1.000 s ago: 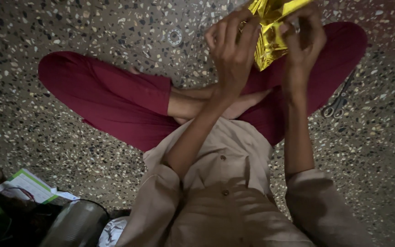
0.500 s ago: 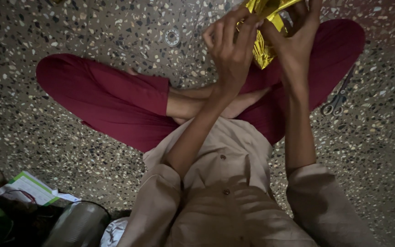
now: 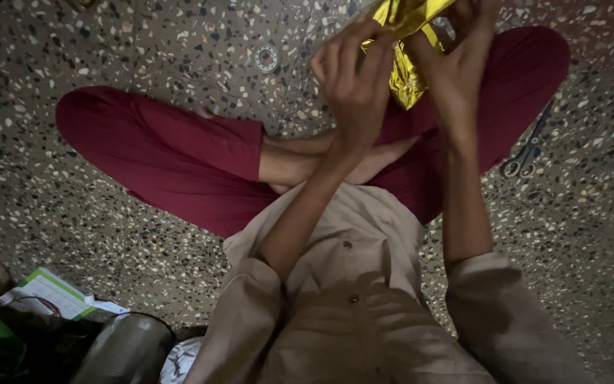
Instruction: The person sits on the floor and wraps a small rectangular object with gold foil paper. They fold the paper around the object, use scissors to trim excess, and secure the folds with clear tape.
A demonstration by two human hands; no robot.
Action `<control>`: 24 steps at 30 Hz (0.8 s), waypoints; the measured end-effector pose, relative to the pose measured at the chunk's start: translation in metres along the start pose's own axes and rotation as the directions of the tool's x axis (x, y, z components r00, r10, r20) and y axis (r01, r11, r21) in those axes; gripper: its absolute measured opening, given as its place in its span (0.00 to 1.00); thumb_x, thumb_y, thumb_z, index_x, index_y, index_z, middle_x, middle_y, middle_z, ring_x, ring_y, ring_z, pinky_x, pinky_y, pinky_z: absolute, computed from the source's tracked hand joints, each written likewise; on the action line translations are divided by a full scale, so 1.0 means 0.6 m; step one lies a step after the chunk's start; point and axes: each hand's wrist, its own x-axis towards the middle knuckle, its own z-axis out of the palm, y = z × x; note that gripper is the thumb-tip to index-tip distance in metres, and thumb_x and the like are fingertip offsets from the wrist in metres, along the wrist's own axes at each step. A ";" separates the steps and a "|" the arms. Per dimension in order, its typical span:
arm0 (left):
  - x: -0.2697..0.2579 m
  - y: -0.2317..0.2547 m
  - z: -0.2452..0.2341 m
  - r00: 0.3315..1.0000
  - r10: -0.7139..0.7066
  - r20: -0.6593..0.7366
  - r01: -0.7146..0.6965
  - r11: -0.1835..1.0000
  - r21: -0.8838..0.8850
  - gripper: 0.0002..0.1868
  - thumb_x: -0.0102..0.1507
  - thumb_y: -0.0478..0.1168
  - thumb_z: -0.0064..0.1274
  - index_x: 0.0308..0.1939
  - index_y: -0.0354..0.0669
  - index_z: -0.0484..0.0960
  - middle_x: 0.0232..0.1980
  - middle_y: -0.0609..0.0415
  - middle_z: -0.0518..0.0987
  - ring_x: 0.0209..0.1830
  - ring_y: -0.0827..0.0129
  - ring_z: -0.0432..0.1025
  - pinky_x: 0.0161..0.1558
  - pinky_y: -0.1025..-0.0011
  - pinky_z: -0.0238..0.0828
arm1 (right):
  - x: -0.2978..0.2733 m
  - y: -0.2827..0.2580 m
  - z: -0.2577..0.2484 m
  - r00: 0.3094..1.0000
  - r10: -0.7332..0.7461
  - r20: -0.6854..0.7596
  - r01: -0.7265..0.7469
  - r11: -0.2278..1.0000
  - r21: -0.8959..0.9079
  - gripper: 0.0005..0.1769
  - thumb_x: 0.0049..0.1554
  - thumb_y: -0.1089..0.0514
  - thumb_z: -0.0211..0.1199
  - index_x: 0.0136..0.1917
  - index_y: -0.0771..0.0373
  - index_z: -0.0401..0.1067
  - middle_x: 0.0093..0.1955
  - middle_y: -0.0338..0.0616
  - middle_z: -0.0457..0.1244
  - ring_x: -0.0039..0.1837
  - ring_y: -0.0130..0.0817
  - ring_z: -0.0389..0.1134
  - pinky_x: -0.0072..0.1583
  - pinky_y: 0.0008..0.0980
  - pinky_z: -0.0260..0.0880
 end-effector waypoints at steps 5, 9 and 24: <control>0.004 -0.001 -0.016 0.995 -0.100 -0.001 0.100 0.991 -0.085 0.10 0.66 0.38 0.63 0.50 0.43 0.83 0.52 0.58 0.80 0.55 0.69 0.73 0.59 0.66 0.63 | -0.002 -0.035 -0.013 0.949 0.309 0.061 -0.312 0.897 0.314 0.38 0.65 0.64 0.70 0.78 0.70 0.49 0.71 0.53 0.59 0.69 0.42 0.63 0.70 0.42 0.70; 0.014 0.008 -0.028 0.995 -0.104 -0.004 0.103 0.987 -0.123 0.09 0.67 0.39 0.61 0.50 0.42 0.82 0.51 0.58 0.80 0.54 0.68 0.74 0.58 0.68 0.65 | 0.005 -0.046 -0.012 0.960 0.259 0.102 -0.275 0.942 0.195 0.38 0.62 0.62 0.75 0.73 0.72 0.54 0.69 0.52 0.60 0.74 0.43 0.65 0.75 0.42 0.70; 0.003 0.006 -0.045 0.996 0.020 0.092 -0.015 0.998 -0.056 0.12 0.67 0.37 0.60 0.55 0.50 0.85 0.55 0.60 0.80 0.65 0.66 0.71 0.61 0.62 0.65 | 0.003 0.036 -0.008 0.999 -0.030 0.010 0.031 0.998 -0.055 0.44 0.62 0.71 0.78 0.79 0.67 0.51 0.74 0.54 0.59 0.76 0.44 0.65 0.77 0.42 0.71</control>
